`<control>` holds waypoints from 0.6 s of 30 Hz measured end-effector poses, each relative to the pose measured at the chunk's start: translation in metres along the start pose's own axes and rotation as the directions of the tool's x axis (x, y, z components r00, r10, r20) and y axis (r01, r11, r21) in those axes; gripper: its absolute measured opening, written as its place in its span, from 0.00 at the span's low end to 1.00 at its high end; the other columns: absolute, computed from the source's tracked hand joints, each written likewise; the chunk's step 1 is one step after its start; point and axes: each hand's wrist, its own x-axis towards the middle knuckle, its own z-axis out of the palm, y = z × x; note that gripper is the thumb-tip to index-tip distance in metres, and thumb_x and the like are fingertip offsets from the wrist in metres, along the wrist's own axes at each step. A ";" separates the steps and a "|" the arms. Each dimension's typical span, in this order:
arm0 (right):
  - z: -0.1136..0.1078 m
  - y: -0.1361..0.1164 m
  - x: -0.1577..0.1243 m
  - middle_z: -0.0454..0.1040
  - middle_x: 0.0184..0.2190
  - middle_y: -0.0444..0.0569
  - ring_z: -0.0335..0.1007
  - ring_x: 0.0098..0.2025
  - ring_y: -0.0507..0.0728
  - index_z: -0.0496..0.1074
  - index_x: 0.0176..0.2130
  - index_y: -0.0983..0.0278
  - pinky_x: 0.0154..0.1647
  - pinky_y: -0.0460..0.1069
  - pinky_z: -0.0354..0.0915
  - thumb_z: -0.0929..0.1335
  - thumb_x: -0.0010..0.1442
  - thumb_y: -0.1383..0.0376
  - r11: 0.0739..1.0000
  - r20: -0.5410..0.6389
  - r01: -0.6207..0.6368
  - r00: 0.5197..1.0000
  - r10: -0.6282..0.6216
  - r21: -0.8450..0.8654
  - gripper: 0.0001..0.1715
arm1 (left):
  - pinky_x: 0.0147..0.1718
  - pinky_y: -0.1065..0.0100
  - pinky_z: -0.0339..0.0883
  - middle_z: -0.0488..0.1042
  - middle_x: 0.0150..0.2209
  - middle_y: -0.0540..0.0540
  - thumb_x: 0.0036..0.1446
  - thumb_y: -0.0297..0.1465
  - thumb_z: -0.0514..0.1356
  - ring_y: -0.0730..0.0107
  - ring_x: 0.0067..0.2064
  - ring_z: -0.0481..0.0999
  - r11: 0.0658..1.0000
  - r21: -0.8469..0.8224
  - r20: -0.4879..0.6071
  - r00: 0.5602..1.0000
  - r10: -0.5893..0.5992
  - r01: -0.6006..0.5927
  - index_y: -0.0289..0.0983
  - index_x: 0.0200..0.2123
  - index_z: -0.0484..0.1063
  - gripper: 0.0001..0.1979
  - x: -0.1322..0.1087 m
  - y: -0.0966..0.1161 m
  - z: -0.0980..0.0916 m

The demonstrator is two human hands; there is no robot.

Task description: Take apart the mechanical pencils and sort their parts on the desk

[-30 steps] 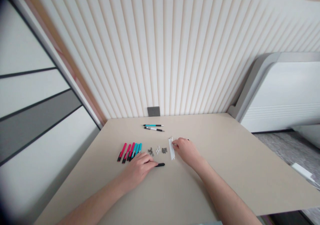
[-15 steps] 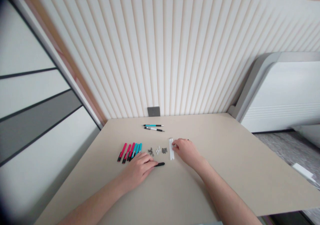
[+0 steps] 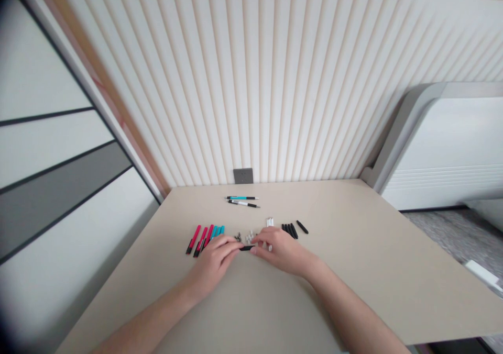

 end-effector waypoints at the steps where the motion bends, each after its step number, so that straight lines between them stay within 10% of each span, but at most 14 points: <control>1: 0.002 0.000 0.000 0.75 0.33 0.47 0.68 0.36 0.54 0.77 0.44 0.60 0.39 0.47 0.61 0.65 0.65 0.58 1.000 -0.006 0.004 1.000 -0.004 0.004 0.14 | 0.45 0.63 0.68 0.73 0.40 0.45 0.64 0.26 0.54 0.66 0.43 0.73 1.000 -0.028 -0.025 1.000 -0.012 0.011 0.40 0.46 0.74 0.11 0.000 -0.001 0.000; 18: 0.029 0.004 0.005 0.74 0.32 0.47 0.66 0.32 0.53 0.75 0.44 0.62 0.33 0.47 0.63 0.64 0.65 0.58 0.986 -0.202 0.018 0.979 0.017 0.168 0.14 | 0.42 0.65 0.71 0.77 0.37 0.46 0.58 0.25 0.61 0.64 0.41 0.76 0.985 -0.109 -0.032 0.990 -0.136 0.132 0.38 0.40 0.75 0.07 0.003 -0.005 0.004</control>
